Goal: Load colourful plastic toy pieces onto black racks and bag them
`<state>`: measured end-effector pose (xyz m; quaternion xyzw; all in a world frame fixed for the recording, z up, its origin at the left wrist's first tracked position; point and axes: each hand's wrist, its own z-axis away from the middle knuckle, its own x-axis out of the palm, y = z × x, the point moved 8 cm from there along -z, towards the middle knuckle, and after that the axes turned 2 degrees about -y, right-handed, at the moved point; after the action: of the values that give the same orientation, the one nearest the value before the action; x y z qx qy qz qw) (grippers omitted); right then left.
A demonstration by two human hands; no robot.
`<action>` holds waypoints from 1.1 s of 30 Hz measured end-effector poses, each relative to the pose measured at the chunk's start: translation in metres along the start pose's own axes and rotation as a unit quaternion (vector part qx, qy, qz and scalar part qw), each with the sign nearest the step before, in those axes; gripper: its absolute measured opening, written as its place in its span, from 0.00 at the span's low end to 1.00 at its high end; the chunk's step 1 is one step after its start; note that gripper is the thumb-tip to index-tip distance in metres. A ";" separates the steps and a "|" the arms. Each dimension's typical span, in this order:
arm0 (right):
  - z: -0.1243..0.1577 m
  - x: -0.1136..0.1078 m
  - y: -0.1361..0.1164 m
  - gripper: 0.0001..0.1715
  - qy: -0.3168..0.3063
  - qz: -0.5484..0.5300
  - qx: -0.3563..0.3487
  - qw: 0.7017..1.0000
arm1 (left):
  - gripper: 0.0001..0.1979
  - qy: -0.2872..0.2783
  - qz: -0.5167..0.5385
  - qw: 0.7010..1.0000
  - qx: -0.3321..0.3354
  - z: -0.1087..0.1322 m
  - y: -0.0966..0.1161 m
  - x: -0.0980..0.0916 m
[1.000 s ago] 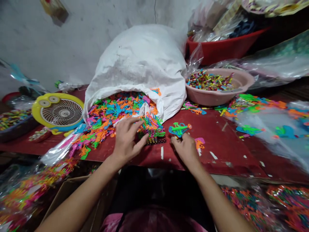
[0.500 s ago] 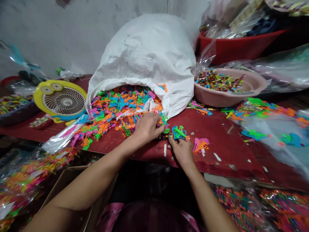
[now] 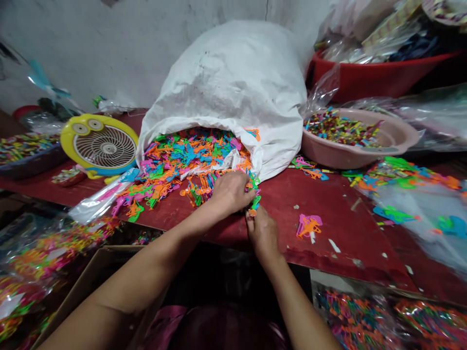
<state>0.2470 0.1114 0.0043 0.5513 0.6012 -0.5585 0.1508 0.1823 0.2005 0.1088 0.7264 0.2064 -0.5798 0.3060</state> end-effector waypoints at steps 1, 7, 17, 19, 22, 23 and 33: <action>-0.001 0.001 -0.004 0.17 -0.009 0.013 -0.008 1.000 | 0.15 -0.012 0.010 1.000 0.002 -0.001 -0.002 0.001; -0.007 0.000 -0.007 0.17 -0.034 0.008 0.006 0.999 | 0.20 -0.003 0.188 0.972 0.142 0.006 -0.006 -0.017; -0.011 0.010 0.000 0.20 -0.048 -0.056 0.006 0.997 | 0.16 0.016 0.176 0.960 0.219 0.018 0.001 -0.011; -0.013 0.010 -0.001 0.21 -0.062 -0.035 0.003 0.997 | 0.18 0.018 0.162 0.965 0.206 0.014 0.001 -0.009; -0.017 0.012 0.000 0.22 -0.100 0.006 0.007 0.995 | 0.23 0.019 0.142 0.975 0.173 0.009 -0.002 -0.008; -0.018 0.012 0.000 0.22 -0.112 0.019 0.008 0.993 | 0.25 0.018 0.137 0.976 0.166 0.008 -0.003 -0.008; -0.022 0.011 0.005 0.20 -0.107 -0.029 0.001 0.994 | 0.19 0.005 0.130 0.979 0.159 0.005 -0.004 -0.006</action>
<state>0.2568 0.1337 0.0003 0.4709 0.5969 -0.6190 0.1969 0.1743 0.2007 0.1135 0.7894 0.0172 -0.5565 0.2585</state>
